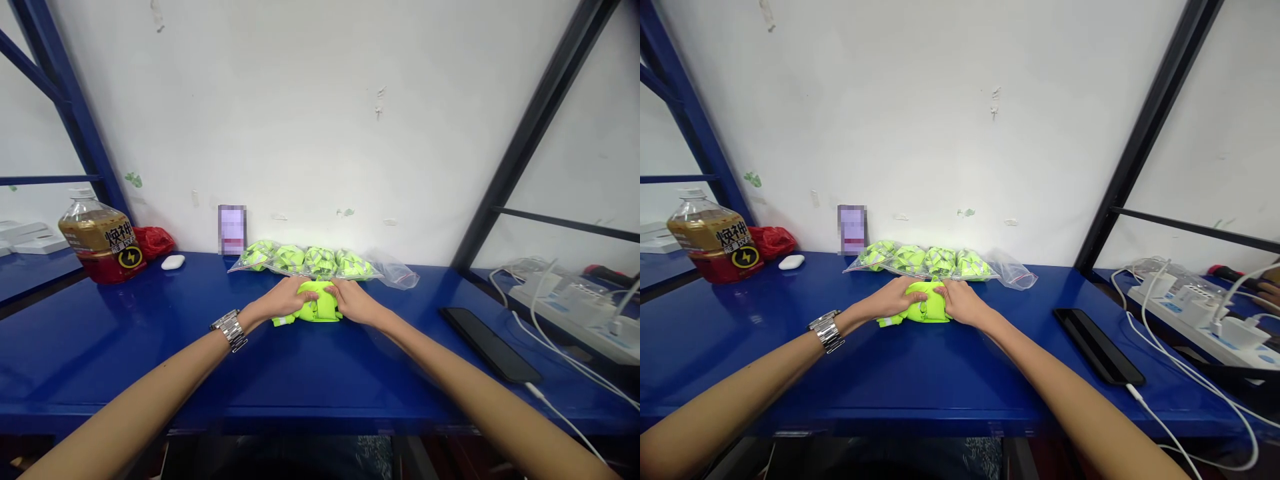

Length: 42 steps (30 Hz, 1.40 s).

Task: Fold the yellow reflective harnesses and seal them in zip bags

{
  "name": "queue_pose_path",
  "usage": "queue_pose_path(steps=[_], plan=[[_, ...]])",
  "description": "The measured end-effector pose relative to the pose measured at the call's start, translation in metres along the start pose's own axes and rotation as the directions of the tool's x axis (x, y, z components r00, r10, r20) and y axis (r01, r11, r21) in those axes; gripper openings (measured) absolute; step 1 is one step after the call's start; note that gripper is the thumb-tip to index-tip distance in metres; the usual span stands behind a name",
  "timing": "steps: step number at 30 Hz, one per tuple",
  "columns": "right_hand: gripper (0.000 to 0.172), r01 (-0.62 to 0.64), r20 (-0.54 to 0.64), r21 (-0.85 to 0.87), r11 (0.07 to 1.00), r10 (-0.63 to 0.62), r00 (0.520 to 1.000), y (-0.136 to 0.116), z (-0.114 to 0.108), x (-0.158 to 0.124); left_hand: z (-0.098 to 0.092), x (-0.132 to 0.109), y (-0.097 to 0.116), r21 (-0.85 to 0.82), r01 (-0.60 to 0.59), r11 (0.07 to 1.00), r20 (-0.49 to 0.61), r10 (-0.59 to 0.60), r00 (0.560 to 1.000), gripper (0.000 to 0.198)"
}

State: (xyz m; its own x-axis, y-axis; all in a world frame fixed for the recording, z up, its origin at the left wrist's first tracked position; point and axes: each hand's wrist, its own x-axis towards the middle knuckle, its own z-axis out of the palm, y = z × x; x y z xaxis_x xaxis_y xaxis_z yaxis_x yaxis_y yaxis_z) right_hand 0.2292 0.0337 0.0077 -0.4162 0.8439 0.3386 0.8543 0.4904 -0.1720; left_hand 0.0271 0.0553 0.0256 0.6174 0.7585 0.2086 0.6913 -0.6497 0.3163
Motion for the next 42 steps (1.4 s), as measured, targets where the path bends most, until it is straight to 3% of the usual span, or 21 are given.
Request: queue_pose_path(steps=[5,8,12,16,23,27,34,37,40,42], plan=[[0.026,-0.01,-0.017,-0.094,0.995,0.009,1.0,0.004,0.012,0.019,0.009,0.017,-0.021,0.095,0.13,0.987,-0.008,-0.13,0.991,0.041],[0.028,-0.016,-0.072,-0.152,0.988,0.005,0.997,0.004,0.021,0.023,0.012,0.019,-0.028,0.131,0.145,0.981,-0.043,-0.141,0.989,0.04],[0.025,0.002,-0.142,-0.201,0.98,-0.031,0.989,0.001,0.025,0.023,0.012,0.014,-0.026,0.185,0.074,0.98,-0.118,-0.052,0.992,0.035],[0.024,0.063,-0.13,-0.221,0.973,-0.093,0.987,0.002,0.024,0.024,0.013,0.009,-0.018,0.257,-0.074,0.964,-0.114,0.107,0.988,0.018],[0.028,0.076,-0.08,-0.168,0.983,-0.091,0.993,0.014,0.029,0.03,0.017,-0.003,-0.012,0.307,-0.211,0.928,-0.069,0.243,0.967,0.044],[0.032,0.055,-0.055,-0.116,0.992,-0.062,0.997,0.014,0.029,0.03,0.018,-0.005,-0.01,0.37,-0.207,0.906,-0.023,0.232,0.973,0.084],[0.048,0.052,0.03,0.021,0.998,-0.052,0.998,0.01,0.004,0.021,0.01,-0.003,-0.005,0.398,-0.204,0.894,0.065,0.195,0.979,0.051],[0.044,0.083,0.066,0.077,0.994,-0.089,0.994,0.005,-0.008,0.011,0.005,0.001,-0.003,0.393,-0.214,0.894,0.1,0.189,0.977,0.04],[0.059,0.094,0.114,0.029,0.995,-0.096,0.989,-0.005,-0.011,0.005,0.0,0.007,-0.001,0.381,-0.22,0.898,0.125,0.185,0.975,0.032],[0.057,0.103,0.123,-0.044,0.994,-0.097,0.988,-0.011,-0.01,0.005,-0.002,0.011,0.0,0.371,-0.218,0.903,0.132,0.182,0.975,0.027]])
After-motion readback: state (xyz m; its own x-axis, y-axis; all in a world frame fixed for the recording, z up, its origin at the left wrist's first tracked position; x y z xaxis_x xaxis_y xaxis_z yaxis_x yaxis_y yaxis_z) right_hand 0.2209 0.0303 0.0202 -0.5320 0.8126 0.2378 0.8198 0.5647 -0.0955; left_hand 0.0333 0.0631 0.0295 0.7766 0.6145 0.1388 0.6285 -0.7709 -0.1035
